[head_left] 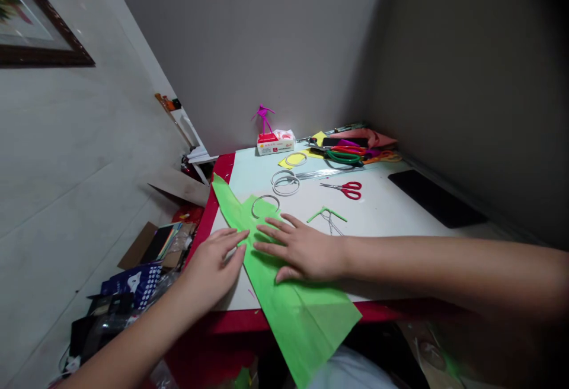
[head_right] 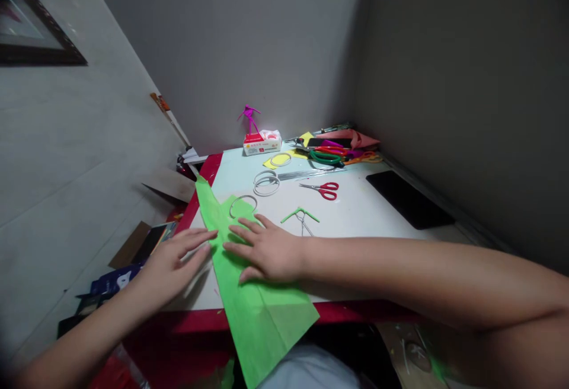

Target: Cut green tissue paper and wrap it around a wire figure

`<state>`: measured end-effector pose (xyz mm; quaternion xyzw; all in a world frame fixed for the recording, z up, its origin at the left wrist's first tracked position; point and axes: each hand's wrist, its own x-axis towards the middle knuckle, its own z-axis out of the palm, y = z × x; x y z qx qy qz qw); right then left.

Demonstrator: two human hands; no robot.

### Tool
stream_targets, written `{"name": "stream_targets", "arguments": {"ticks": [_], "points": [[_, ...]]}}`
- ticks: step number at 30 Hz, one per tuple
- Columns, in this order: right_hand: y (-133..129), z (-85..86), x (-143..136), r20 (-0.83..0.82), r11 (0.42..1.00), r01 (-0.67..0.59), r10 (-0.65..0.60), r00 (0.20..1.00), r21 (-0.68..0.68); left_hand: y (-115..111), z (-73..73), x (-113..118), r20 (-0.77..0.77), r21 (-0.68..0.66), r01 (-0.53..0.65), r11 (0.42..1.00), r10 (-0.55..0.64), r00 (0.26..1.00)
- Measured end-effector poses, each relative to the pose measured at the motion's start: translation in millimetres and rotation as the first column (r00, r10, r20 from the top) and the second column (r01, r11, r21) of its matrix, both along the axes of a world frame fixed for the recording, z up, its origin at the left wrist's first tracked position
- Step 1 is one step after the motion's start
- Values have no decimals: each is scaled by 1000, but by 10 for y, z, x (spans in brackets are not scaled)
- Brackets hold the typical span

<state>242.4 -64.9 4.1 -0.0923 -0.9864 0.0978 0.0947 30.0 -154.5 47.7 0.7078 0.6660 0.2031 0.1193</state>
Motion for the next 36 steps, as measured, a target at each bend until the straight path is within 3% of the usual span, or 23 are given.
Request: {"name": "stream_targets", "arguments": {"ticks": [3, 6, 9, 12, 14, 17, 22, 24, 26, 29, 31, 33, 36], "points": [[-248, 6, 174, -8, 995, 29, -30, 1000, -91, 300, -226, -40, -277, 105, 81, 991, -49, 960], [-351, -57, 375, 11, 995, -19, 21, 1000, -96, 523, -426, -88, -328, 106, 98, 990, -58, 943], [-296, -84, 578, 1, 997, -37, 37, 999, -68, 616, -569, -101, -361, 71, 95, 993, -63, 931], [-205, -68, 767, -4, 984, 174, -174, 985, -44, 610, -669, -80, -389, 36, 88, 995, -67, 919], [-137, -73, 868, 22, 928, 373, -372, 928, -24, 592, -720, -65, -406, 23, 71, 997, -55, 912], [52, -118, 943, 105, 881, 473, -469, 877, -12, 581, -770, -56, -429, 24, 27, 999, -14, 903], [533, -80, 813, 148, 850, 526, -524, 839, 30, 575, -790, -32, -468, 23, -38, 999, 44, 883], [540, 4, 712, 114, 813, 581, -582, 805, 46, 562, -794, -17, -481, 21, -64, 998, 66, 874], [333, 86, 627, 85, 816, 575, -578, 812, 53, 552, -799, -11, -491, 18, -85, 996, 83, 867], [-214, 112, 581, 99, 915, 398, -392, 915, -59, 558, -785, -34, -494, -10, -81, 997, 65, 867], [-507, 50, 604, 142, 936, 314, -293, 945, -158, 568, -733, -62, -489, -43, -54, 998, 26, 872], [-603, -35, 656, 173, 929, 300, -266, 948, -215, 564, -634, -68, -483, -65, -2, 998, -30, 875], [-416, -97, 774, 174, 943, 261, -227, 958, -206, 520, -442, 41, -477, -10, 176, 984, -159, 864]]}}
